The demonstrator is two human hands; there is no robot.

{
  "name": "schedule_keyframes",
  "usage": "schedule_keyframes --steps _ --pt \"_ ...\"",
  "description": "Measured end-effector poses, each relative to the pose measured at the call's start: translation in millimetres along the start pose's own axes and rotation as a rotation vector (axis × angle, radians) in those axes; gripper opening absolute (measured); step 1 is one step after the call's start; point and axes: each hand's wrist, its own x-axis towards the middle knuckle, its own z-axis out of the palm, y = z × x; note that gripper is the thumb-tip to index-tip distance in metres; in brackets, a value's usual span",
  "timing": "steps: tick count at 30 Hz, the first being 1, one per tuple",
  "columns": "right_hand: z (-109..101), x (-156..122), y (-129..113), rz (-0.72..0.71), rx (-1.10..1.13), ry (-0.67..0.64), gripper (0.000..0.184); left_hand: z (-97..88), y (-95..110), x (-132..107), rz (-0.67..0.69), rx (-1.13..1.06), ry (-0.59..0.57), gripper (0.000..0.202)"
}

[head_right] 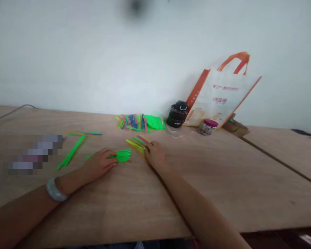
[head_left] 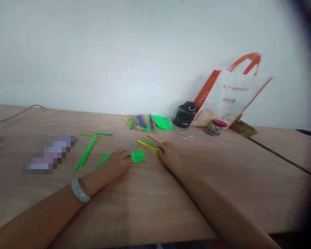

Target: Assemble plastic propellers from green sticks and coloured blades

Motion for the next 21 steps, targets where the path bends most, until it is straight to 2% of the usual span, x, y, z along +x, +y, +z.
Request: schedule_keyframes --steps 9,14,21 --pt "-2.7 0.6 -5.0 0.040 0.106 0.057 0.018 2.8 0.1 0.6 -0.032 -0.074 0.009 0.019" --pt "-7.5 -5.0 -17.6 0.063 0.283 0.121 0.023 4.4 3.2 2.8 -0.041 -0.057 -0.010 0.021" --pt "-3.6 -18.9 -40.8 -0.058 0.532 0.070 0.029 12.2 5.4 2.3 -0.066 -0.098 -0.016 0.021"
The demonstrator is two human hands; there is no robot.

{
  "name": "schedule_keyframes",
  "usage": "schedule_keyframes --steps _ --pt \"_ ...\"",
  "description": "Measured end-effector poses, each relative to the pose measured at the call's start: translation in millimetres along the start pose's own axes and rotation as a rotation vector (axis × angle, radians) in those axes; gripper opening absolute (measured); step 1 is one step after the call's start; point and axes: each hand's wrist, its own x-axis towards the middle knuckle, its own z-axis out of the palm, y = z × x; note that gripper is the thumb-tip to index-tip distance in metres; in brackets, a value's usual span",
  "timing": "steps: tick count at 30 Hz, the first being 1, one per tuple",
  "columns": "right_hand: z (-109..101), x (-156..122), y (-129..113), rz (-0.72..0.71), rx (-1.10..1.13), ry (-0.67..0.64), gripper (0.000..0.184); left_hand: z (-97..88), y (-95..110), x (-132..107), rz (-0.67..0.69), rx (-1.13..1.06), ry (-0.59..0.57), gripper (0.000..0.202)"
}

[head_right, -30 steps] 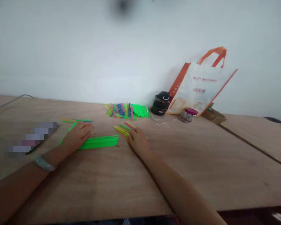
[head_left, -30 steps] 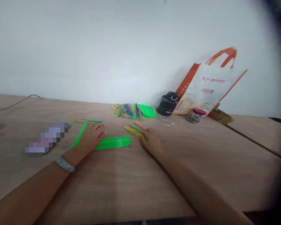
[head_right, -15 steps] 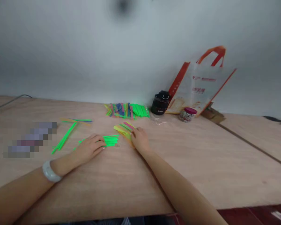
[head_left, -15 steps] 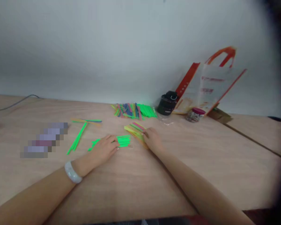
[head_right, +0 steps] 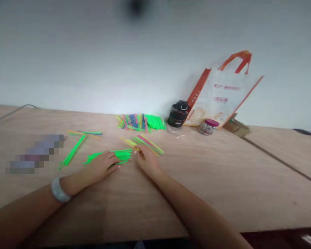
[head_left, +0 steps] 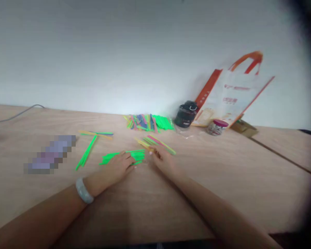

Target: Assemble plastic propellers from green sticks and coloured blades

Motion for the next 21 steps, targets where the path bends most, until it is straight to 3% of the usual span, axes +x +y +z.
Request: schedule_keyframes --steps 10,15,21 --pt "6.0 -9.5 -20.4 0.095 0.240 -0.099 0.027 -6.5 10.8 1.6 -0.103 -0.068 0.048 0.016" --pt "6.4 -11.1 -29.2 0.241 0.370 -0.175 0.027 -7.1 14.1 0.9 -0.052 -0.065 0.132 0.026" --pt "8.5 -14.0 -36.6 0.258 0.448 -0.227 0.026 -6.3 14.2 0.7 -0.052 -0.072 0.096 0.030"
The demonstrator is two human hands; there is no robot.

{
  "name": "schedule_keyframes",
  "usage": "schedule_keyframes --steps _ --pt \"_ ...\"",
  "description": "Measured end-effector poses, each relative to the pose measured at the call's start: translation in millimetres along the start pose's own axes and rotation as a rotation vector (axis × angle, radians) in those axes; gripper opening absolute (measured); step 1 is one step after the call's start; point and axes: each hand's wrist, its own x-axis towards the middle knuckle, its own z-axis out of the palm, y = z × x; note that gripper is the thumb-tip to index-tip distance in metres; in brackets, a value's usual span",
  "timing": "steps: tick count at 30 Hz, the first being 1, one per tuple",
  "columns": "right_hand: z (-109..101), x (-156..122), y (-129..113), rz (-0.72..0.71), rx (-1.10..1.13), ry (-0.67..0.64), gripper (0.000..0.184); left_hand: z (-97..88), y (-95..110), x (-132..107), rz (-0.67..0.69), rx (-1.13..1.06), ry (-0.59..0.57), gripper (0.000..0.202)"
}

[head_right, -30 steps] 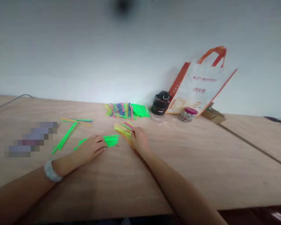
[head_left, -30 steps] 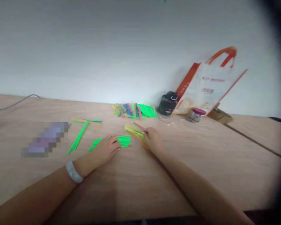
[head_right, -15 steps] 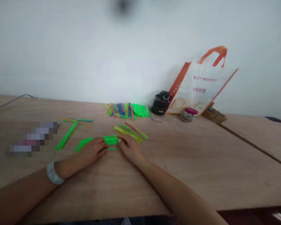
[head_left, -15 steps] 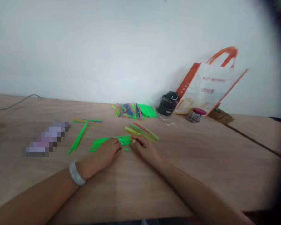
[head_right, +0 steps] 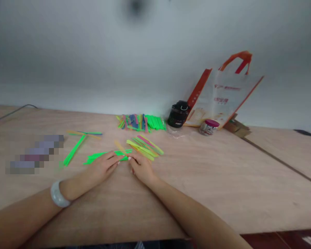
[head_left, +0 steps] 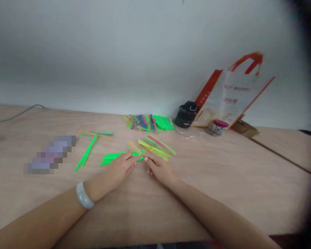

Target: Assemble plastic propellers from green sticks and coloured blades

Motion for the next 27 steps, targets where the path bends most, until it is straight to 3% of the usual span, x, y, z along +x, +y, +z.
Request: schedule_keyframes --steps 7,19,27 --pt "2.7 0.3 6.1 0.039 -0.023 -0.043 0.029 0.1 -1.5 -1.1 -0.020 0.004 -0.014 0.034" --pt "4.7 -5.6 -1.2 -0.107 -0.261 -0.062 0.033 -2.1 5.2 -5.9 -0.036 0.152 -0.083 0.040" --pt "7.2 -7.2 -2.7 -0.186 -0.239 -0.033 0.034 -2.3 6.2 -4.8 -0.016 0.182 -0.073 0.040"
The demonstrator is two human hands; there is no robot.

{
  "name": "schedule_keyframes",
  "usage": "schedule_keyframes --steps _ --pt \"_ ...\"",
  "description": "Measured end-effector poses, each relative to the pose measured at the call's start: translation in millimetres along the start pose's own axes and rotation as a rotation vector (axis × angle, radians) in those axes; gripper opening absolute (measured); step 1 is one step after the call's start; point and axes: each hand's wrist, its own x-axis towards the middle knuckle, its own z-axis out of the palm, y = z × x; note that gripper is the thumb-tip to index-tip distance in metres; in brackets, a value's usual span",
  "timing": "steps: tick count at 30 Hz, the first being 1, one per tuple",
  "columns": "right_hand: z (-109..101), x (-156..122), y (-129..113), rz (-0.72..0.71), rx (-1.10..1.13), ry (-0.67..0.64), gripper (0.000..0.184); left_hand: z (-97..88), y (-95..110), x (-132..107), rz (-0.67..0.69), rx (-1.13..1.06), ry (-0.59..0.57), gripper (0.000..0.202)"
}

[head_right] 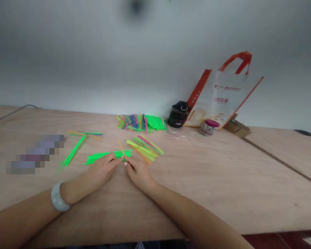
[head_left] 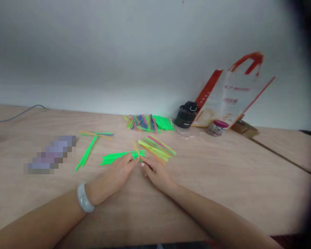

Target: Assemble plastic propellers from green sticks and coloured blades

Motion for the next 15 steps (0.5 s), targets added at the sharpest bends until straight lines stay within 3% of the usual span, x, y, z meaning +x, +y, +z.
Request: schedule_keyframes --steps 8,11,15 --pt "-3.4 5.4 6.0 -0.003 0.015 0.089 0.033 2.0 0.7 1.9 0.014 0.023 0.051 0.046" --pt "-5.9 5.6 10.0 0.011 -0.041 0.145 0.033 -5.2 -17.4 3.7 -0.075 0.059 0.096 0.047" --pt "-8.0 5.5 13.5 0.019 -0.059 0.166 0.031 -22.6 -58.8 3.7 -0.285 0.216 0.126 0.043"
